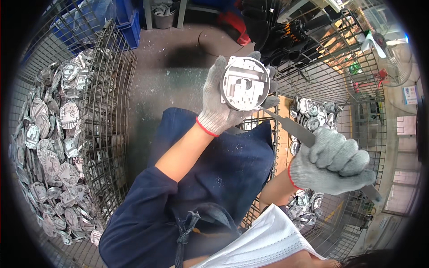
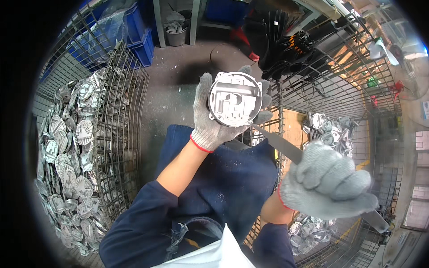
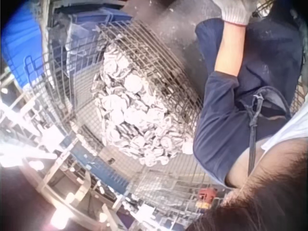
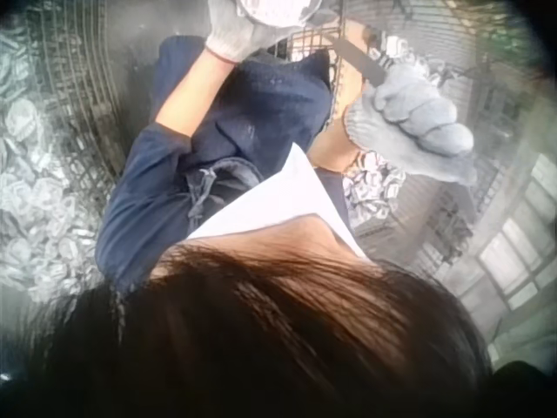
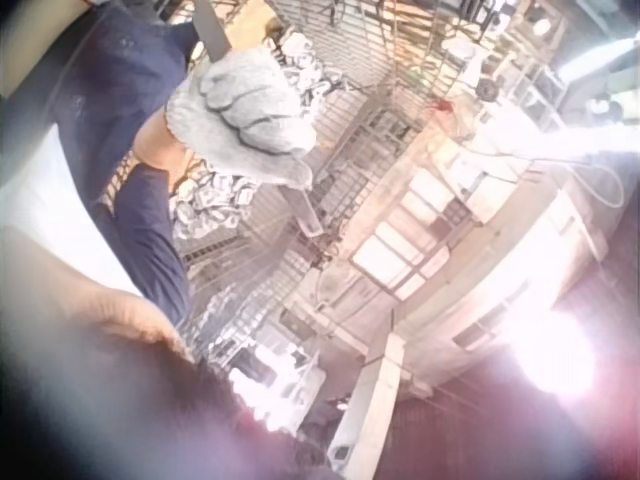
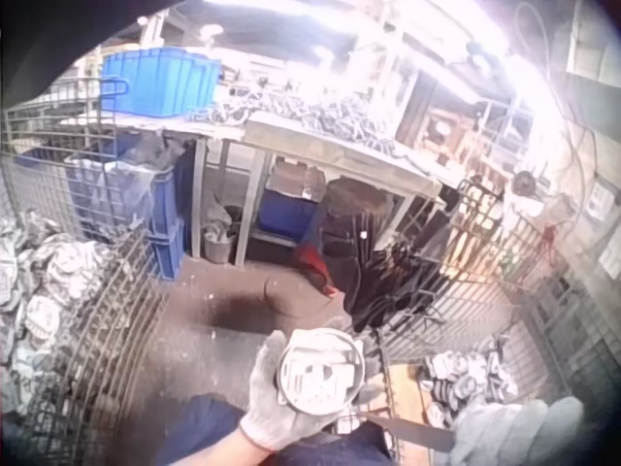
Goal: Using a metal file to smooth the edges and surfaces of cast metal housings and pistons on a workshop floor.
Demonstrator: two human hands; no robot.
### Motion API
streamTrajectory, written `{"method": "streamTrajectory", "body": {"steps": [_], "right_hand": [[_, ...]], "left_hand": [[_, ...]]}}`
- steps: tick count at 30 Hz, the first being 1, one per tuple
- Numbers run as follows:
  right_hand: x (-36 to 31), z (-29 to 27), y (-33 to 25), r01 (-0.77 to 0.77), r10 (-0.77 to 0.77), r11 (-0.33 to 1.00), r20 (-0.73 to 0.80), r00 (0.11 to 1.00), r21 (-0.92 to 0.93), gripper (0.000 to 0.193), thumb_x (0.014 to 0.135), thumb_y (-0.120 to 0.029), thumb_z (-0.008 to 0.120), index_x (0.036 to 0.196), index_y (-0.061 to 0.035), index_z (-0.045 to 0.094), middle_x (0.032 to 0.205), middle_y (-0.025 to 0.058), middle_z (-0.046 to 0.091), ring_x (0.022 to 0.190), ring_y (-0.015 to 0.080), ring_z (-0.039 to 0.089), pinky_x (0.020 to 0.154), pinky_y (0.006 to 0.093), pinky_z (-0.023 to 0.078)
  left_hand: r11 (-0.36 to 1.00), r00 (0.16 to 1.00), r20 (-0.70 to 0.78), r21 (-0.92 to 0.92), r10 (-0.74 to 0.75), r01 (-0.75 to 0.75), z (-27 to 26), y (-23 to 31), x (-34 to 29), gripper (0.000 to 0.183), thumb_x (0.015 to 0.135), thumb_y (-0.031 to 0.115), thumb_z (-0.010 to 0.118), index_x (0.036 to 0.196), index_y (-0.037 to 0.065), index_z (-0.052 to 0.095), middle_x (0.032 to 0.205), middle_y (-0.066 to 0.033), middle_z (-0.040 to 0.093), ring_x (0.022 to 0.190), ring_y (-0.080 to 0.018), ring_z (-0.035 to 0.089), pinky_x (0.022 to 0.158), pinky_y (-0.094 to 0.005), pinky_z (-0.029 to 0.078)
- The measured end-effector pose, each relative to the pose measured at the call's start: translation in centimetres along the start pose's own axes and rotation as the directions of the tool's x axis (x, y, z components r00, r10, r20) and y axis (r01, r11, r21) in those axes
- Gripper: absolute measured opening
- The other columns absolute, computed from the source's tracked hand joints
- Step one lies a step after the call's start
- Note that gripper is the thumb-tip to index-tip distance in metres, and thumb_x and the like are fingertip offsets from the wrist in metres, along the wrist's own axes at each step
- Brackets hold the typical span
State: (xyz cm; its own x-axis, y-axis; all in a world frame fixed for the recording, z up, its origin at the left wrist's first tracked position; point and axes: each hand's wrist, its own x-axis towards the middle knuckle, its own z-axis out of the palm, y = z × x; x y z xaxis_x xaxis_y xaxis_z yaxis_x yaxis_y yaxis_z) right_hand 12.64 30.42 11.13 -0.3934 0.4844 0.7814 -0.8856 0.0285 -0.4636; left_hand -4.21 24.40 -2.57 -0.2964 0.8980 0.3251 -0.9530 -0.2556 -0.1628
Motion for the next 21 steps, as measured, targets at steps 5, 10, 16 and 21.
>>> {"method": "streamTrajectory", "body": {"steps": [5,10,16,21], "right_hand": [[-1.5,-0.7,1.9,0.01,0.004,0.996,-0.153,0.988,0.088,0.063,0.11,-0.063,0.033,0.067,-0.0174,0.035,0.052,0.0016,0.037,0.037,0.0141,0.029,0.034,0.0293,0.028],[-2.0,-0.9,2.4,0.011,-0.022,0.997,-0.136,0.991,-0.078,0.062,0.111,-0.06,0.032,0.066,-0.0182,0.033,0.053,-0.0014,0.033,0.039,0.012,0.029,0.038,0.0273,0.032],[-3.5,-1.4,2.4,0.017,-0.026,0.988,-0.054,0.998,-0.155,0.064,0.111,-0.064,0.026,0.068,-0.0177,0.037,0.055,-0.002,0.035,0.042,0.0124,0.033,0.042,0.0276,0.036],[-1.7,-3.7,3.6,-0.176,0.173,0.984,0.169,0.97,0.004,0.051,0.109,-0.049,0.046,0.076,-0.0105,0.048,0.067,0.006,0.05,0.054,0.021,0.051,0.052,0.037,0.045]], "left_hand": [[1.0,0.995,-0.104,0.008,0.01,-0.009,0.1,-0.5,-0.2,0.083,0.097,0.07,0.055,0.158,0.014,0.046,0.156,-0.0257,0.048,0.136,-0.0503,0.054,0.112,-0.0686,0.045],[1.0,0.992,-0.127,-0.006,0.02,-0.021,0.6,-0.7,-0.3,0.067,0.102,0.056,0.051,0.147,0.007,0.055,0.14,-0.0239,0.063,0.122,-0.0451,0.065,0.102,-0.07,0.051],[0.995,0.989,-0.146,-0.103,-0.012,-0.004,0.4,-0.9,-0.6,0.058,0.1,0.047,0.051,0.141,0.007,0.061,0.135,-0.0219,0.066,0.121,-0.0406,0.067,0.101,-0.0665,0.053],[0.917,0.93,-0.299,0.391,0.214,-0.085,0.2,-1.3,-0.3,0.059,0.098,0.049,0.054,0.137,0.006,0.063,0.13,-0.0199,0.069,0.115,-0.038,0.07,0.095,-0.0553,0.061]]}}
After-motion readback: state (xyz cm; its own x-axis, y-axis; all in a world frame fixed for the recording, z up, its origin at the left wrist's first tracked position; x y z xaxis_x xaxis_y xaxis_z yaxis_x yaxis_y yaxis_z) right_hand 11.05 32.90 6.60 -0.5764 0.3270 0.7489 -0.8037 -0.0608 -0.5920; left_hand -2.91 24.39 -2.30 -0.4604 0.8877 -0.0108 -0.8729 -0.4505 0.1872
